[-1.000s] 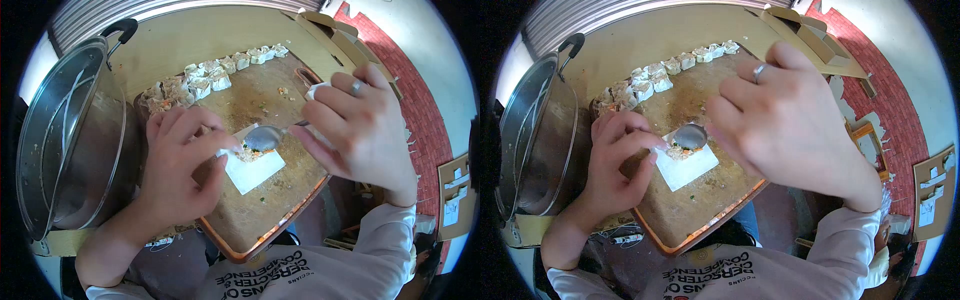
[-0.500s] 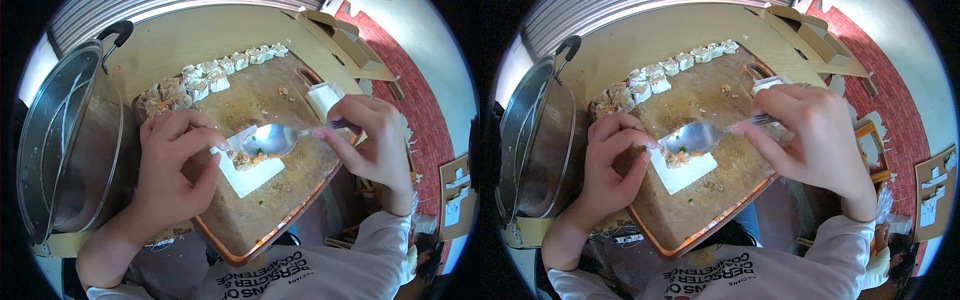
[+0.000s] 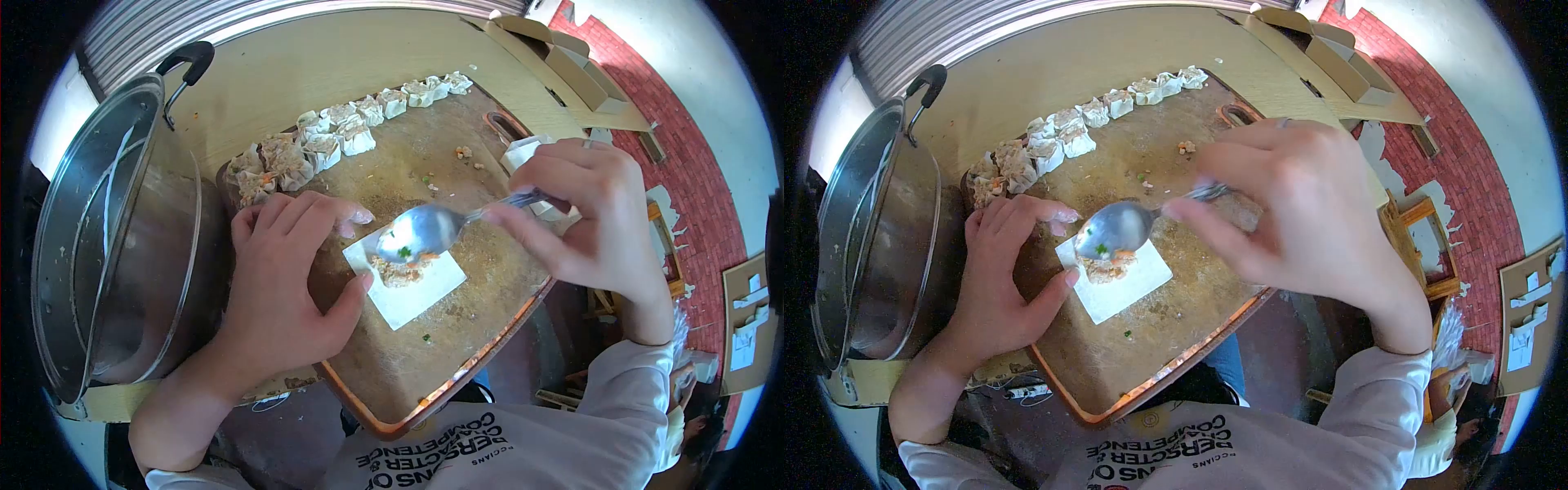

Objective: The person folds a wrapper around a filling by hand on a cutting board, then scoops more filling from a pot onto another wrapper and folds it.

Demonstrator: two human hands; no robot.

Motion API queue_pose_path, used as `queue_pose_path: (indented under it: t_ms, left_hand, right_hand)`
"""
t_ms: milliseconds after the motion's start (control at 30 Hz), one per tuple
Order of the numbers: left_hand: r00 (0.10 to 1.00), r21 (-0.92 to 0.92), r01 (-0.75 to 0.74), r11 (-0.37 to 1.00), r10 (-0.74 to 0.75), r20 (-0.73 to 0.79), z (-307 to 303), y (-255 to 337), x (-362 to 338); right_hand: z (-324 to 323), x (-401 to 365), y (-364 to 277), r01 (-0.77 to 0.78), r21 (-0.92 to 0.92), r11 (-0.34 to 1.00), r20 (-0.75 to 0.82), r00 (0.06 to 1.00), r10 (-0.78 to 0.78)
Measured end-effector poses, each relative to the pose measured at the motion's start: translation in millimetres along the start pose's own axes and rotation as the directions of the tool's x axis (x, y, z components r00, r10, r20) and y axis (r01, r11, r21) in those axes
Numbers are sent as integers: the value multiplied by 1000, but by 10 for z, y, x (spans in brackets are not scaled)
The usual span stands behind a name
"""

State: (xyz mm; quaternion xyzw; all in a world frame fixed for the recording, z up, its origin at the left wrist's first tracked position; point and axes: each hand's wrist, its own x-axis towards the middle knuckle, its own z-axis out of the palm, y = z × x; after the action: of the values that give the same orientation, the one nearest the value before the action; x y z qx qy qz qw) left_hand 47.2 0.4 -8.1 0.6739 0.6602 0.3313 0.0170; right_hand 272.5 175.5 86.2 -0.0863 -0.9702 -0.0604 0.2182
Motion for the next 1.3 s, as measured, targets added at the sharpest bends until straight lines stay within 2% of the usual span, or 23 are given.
queue_pose_path:
  t_ms: [100, 167, 400, 467, 500, 567, 767, 900, 967, 1100, 1167, 1300]
  left_hand:
    - [1000, -17, 4, 1000, -4, -12, -1, -8, -7]
    - [1000, -14, 4, 1000, -4, -22, 6, -12, -12]
    - [1000, -21, -10, 1000, 9, -20, 2, -24, -15]
    - [1000, -30, 2, 1000, -3, -10, -5, -15, -14]
    - [1000, -38, 15, 999, -15, 1, -10, -8, -12]
    - [1000, -35, 15, 999, -15, 1, -3, -9, -13]
    - [999, -43, 38, 998, -38, -7, 0, -1, -11]
    - [999, -46, 39, 998, -40, -8, 4, -6, -12]
    - [999, -47, 35, 998, -36, -9, 6, -5, -13]
    - [999, -53, 34, 998, -35, -7, 6, -11, -11]
    - [1000, -34, 23, 999, -23, -3, -4, -17, -14]
    - [1000, -24, 12, 1000, -12, -12, 7, -20, -23]
  right_hand:
    - [63, 15, -42, 83, 83, 993, -10, 997, -82]
    - [40, 6, -59, 34, 62, 997, 129, 991, -42]
    - [-108, 71, 23, 61, 11, 998, 72, 996, -62]
    - [-149, 130, -2, -38, 47, 998, 92, 995, 33]
    - [-137, 144, 0, -39, 45, 998, 89, 995, 35]
    - [-81, 163, 9, -101, 36, 994, 200, 975, 92]
    - [-10, 113, -20, -60, 45, 997, 309, 950, 43]
    - [-159, 101, -30, -14, 5, 1000, 306, 952, 12]
    - [-173, 81, 32, -29, 36, 999, 207, 978, 20]
    - [-60, 95, 209, -61, 116, 991, 173, 984, 40]
    - [22, 156, 271, 29, 141, 990, 203, 977, -57]
    - [184, 274, 401, 94, 193, 977, 218, 966, -136]
